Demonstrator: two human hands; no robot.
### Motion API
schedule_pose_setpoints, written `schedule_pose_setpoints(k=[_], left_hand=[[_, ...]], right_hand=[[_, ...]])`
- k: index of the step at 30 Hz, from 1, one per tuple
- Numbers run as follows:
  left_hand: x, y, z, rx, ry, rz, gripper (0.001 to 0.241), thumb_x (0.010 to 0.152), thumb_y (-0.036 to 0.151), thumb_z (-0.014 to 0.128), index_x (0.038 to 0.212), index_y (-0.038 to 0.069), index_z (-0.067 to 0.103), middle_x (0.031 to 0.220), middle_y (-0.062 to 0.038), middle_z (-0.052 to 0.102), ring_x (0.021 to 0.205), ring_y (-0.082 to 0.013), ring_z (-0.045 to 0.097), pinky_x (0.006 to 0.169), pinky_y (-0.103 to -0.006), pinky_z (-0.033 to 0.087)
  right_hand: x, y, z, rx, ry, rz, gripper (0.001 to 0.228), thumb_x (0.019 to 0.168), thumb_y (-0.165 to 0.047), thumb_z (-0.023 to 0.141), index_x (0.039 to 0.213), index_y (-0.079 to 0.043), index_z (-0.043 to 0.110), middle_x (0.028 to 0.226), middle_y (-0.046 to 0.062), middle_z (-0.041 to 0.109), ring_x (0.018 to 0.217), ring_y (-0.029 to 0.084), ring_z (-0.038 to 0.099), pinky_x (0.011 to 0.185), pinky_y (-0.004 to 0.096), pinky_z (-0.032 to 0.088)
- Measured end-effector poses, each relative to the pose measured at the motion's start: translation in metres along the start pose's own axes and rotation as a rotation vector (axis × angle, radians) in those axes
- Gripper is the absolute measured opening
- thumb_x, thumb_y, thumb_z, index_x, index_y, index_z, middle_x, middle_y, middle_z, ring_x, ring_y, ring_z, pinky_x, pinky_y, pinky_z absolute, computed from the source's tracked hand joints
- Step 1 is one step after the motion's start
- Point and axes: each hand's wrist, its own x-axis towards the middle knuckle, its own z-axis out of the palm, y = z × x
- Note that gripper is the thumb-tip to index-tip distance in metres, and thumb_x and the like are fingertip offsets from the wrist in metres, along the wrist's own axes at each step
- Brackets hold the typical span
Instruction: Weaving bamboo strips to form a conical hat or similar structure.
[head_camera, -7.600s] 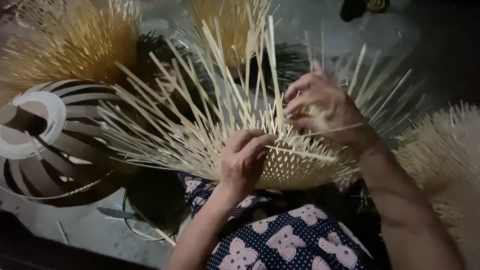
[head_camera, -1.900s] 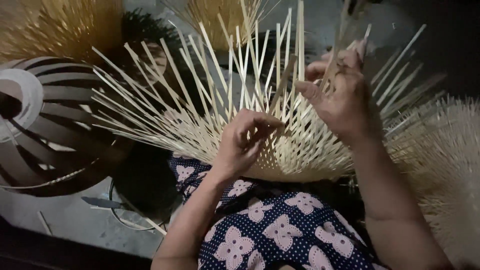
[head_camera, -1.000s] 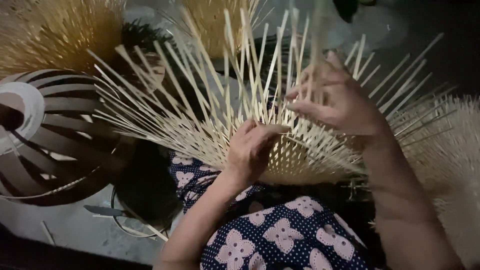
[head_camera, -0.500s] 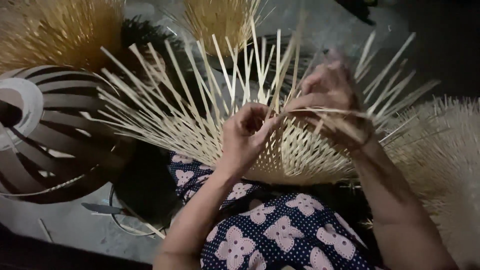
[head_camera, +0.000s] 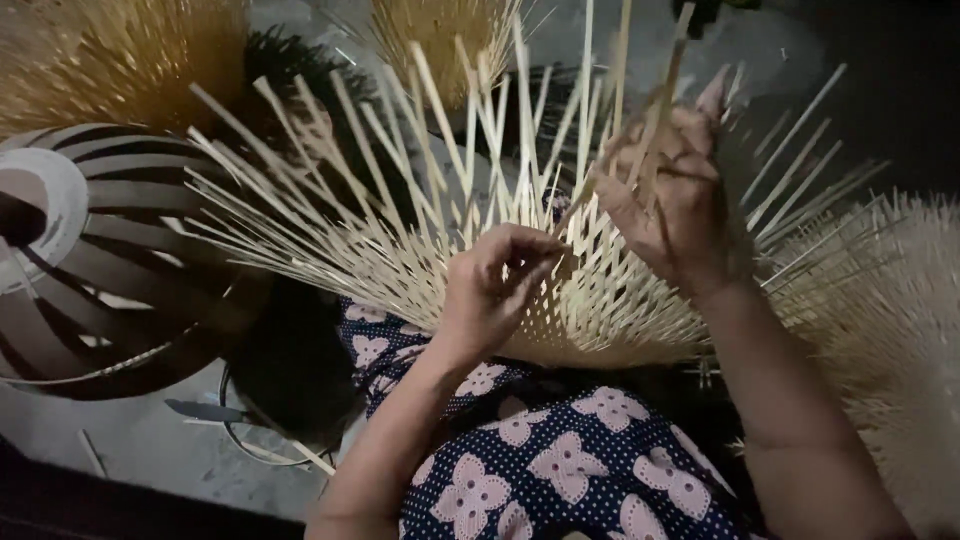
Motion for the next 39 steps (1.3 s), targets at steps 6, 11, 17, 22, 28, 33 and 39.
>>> schedule_pose_setpoints(k=[6,11,17,22,28,33,39], left_hand=[[-0.002,-0.006,0.010,0.162,0.136,0.300,0.018,0.093,-0.003,0.075,0.108,0.006,0.070,0.092,-0.005,0.075,0.079,-0.0137,0.070,0.063,-0.0230,0.058],[-0.002,-0.018,0.012,0.143,0.125,0.234,0.019,0.094,0.001,0.076,0.109,0.010,0.070,0.091,-0.005,0.073,0.076,-0.0117,0.069,0.062,-0.0208,0.059],[-0.001,0.004,0.010,0.254,0.210,0.334,0.016,0.087,0.005,0.081,0.100,0.012,0.075,0.078,-0.001,0.064,0.074,-0.0146,0.062,0.061,-0.0297,0.052],[0.003,-0.005,0.011,0.363,0.243,0.427,0.015,0.086,0.009,0.082,0.099,0.013,0.073,0.082,0.000,0.070,0.072,-0.0148,0.061,0.067,-0.0360,0.051],[0.011,0.005,0.001,-0.069,0.103,-0.133,0.017,0.091,0.016,0.075,0.104,0.006,0.070,0.095,-0.009,0.076,0.080,-0.0095,0.077,0.068,-0.0217,0.063],[0.003,-0.004,0.009,0.124,0.061,-0.050,0.013,0.093,0.016,0.079,0.099,0.006,0.072,0.091,-0.009,0.078,0.073,-0.0113,0.077,0.063,-0.0220,0.062],[-0.009,0.029,0.003,0.399,0.239,0.343,0.021,0.090,0.001,0.078,0.109,0.004,0.069,0.108,-0.012,0.074,0.095,-0.0207,0.075,0.082,-0.0278,0.065]], right_hand=[[0.000,0.005,-0.004,0.184,-0.138,0.375,0.070,0.102,-0.035,0.073,0.159,-0.004,0.049,0.141,0.033,0.045,0.134,0.045,0.038,0.105,0.060,0.034],[0.002,0.005,-0.008,0.859,-0.298,0.662,0.059,0.091,-0.040,0.077,0.124,0.005,0.058,0.117,0.027,0.058,0.106,0.044,0.058,0.105,0.062,0.058],[0.019,-0.003,-0.017,-0.305,-0.019,-0.410,0.022,0.080,-0.042,0.078,0.097,-0.028,0.072,0.114,0.005,0.052,0.105,0.033,0.060,0.096,0.061,0.047],[0.021,-0.013,-0.010,0.184,-0.362,0.239,0.040,0.082,-0.048,0.078,0.090,-0.009,0.071,0.101,0.008,0.060,0.099,0.026,0.060,0.091,0.051,0.056],[-0.002,0.024,0.017,0.762,-0.143,-0.009,0.022,0.082,-0.034,0.079,0.098,-0.021,0.070,0.094,0.001,0.061,0.093,0.019,0.061,0.087,0.049,0.053],[0.006,-0.006,-0.006,0.098,0.132,-0.281,0.017,0.097,-0.036,0.083,0.099,-0.020,0.080,0.104,0.005,0.061,0.106,0.014,0.059,0.132,0.057,0.024],[0.004,-0.012,-0.012,0.057,0.048,-0.061,0.024,0.102,-0.040,0.076,0.093,-0.018,0.077,0.135,0.008,0.060,0.136,0.023,0.052,0.133,0.049,-0.001]])
